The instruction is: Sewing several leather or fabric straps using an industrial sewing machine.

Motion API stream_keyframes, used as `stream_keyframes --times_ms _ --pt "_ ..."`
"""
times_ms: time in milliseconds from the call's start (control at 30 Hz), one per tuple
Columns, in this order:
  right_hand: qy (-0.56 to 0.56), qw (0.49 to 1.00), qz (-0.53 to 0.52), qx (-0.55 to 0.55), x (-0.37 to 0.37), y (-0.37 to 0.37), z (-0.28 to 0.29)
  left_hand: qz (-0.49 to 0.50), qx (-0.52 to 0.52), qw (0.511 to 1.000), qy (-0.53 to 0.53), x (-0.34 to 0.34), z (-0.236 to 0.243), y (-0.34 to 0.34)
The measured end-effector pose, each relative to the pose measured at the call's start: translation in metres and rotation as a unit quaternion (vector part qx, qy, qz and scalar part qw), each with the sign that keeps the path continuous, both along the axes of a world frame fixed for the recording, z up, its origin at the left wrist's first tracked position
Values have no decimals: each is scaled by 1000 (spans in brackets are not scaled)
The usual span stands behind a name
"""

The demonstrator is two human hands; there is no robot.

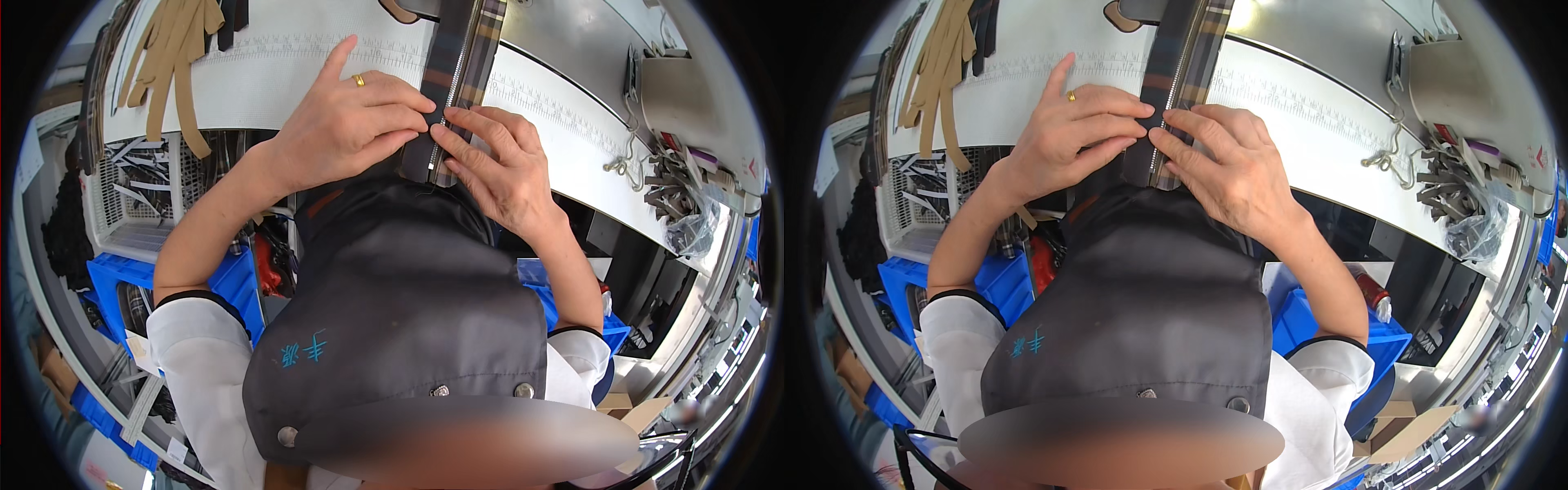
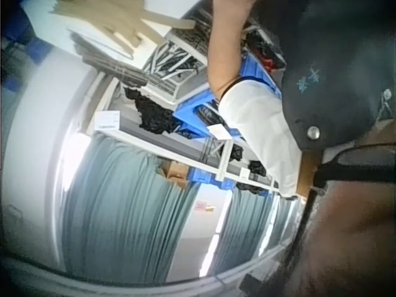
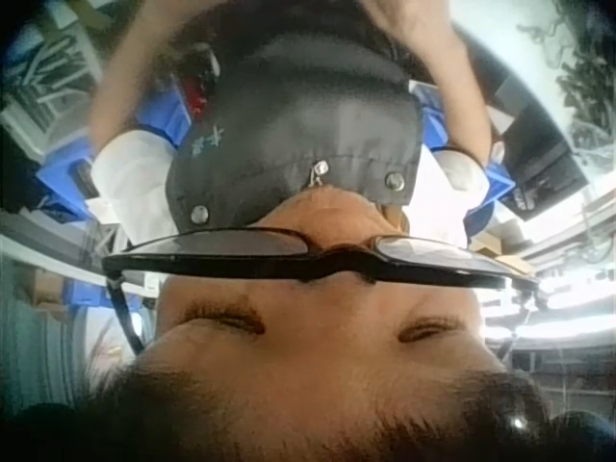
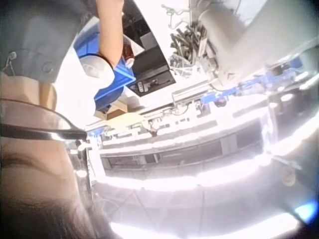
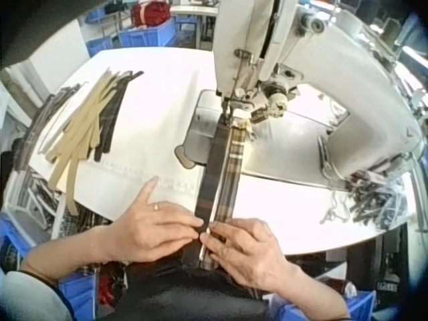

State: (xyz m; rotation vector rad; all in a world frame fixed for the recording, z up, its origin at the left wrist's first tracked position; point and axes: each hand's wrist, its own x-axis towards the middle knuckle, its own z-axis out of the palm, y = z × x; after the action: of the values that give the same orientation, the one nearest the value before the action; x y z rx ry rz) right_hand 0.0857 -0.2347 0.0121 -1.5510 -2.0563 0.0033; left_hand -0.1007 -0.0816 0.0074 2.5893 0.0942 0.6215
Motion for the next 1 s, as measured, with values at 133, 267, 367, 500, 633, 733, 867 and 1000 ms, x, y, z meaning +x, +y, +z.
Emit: stream_keyframes --times_ms 133,267,367,500,633,733,867,1000 --pt "-4 1000 9 5 2 0 7 -5 0 1000 -1 0 4 0" --pt "-1 1000 11 -20 4 -2 4 -2 -3 1000 6 2 3 0" --pt "6 999 16 -35 3 -3 6 -30 -21 999 36 4 8 6" --pt "7 1000 8 -30 0 -3 10 40 74 996 -20 31 7 35" --pt "14 1000 6 -27 1 -2 10 83 109 990 -46 75 3 71" --pt "24 999 13 -25 2 -1 8 40 133 990 -41 97 1 90" --pt "28 999 17 -30 4 1 6 -34 85 995 -34 128 3 102" --pt "32 999 18 -29 4 2 8 -39 116 992 -16 133 2 105"
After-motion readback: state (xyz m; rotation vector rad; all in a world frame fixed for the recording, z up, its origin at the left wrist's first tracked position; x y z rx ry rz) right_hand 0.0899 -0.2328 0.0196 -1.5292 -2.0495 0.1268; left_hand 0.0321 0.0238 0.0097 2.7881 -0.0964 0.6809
